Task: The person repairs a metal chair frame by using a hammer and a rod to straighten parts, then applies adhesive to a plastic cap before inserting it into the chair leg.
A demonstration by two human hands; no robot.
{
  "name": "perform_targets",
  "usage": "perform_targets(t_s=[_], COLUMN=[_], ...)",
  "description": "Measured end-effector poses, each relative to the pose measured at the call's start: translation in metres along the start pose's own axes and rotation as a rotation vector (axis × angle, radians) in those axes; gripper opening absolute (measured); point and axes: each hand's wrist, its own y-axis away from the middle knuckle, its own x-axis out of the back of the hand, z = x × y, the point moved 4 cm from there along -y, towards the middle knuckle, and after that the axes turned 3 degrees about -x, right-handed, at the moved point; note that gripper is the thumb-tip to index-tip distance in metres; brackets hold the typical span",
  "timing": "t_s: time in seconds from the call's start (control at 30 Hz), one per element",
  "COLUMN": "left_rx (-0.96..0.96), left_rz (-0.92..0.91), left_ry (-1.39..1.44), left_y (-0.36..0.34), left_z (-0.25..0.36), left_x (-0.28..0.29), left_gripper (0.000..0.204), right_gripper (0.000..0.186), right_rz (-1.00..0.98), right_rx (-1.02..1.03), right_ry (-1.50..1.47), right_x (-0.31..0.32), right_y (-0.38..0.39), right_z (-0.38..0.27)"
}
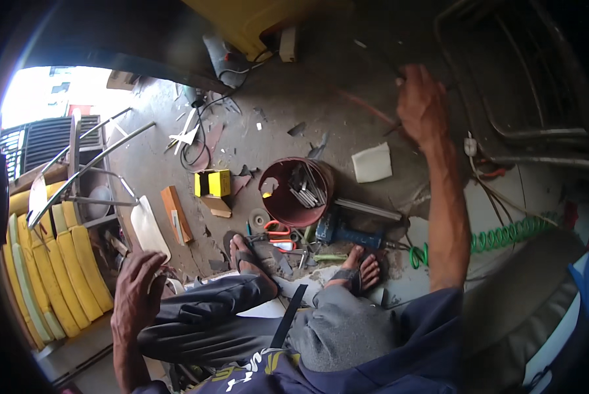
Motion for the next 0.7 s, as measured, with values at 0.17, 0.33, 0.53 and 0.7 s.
perform_targets(t_s=[0.17,0.33,0.53,0.7], left_rx=[-0.347,-0.519,-0.646,-0.719], left_rz=[0.357,0.595,0.704,0.411], left_ry=[-0.277,-0.414,-0.335,-0.104], left_y=[-0.052,-0.073,-0.072,-0.116], left_z=[0.037,0.071,0.11,0.095], left_x=[0.013,0.009,0.031,0.009], left_gripper=[0.047,0.062,0.062,0.013], right_gripper=[0.016,0.018,0.018,0.022], right_rz=[0.091,0.259,0.272,0.266], right_rx=[0.335,0.454,0.433,0.382], right_ry=[-0.068,0.093,0.204,0.022], right_x=[0.085,0.149,0.181,0.186], right_y=[0.034,0.058,0.082,0.138], right_z=[-0.105,-0.18,-0.231,-0.246])
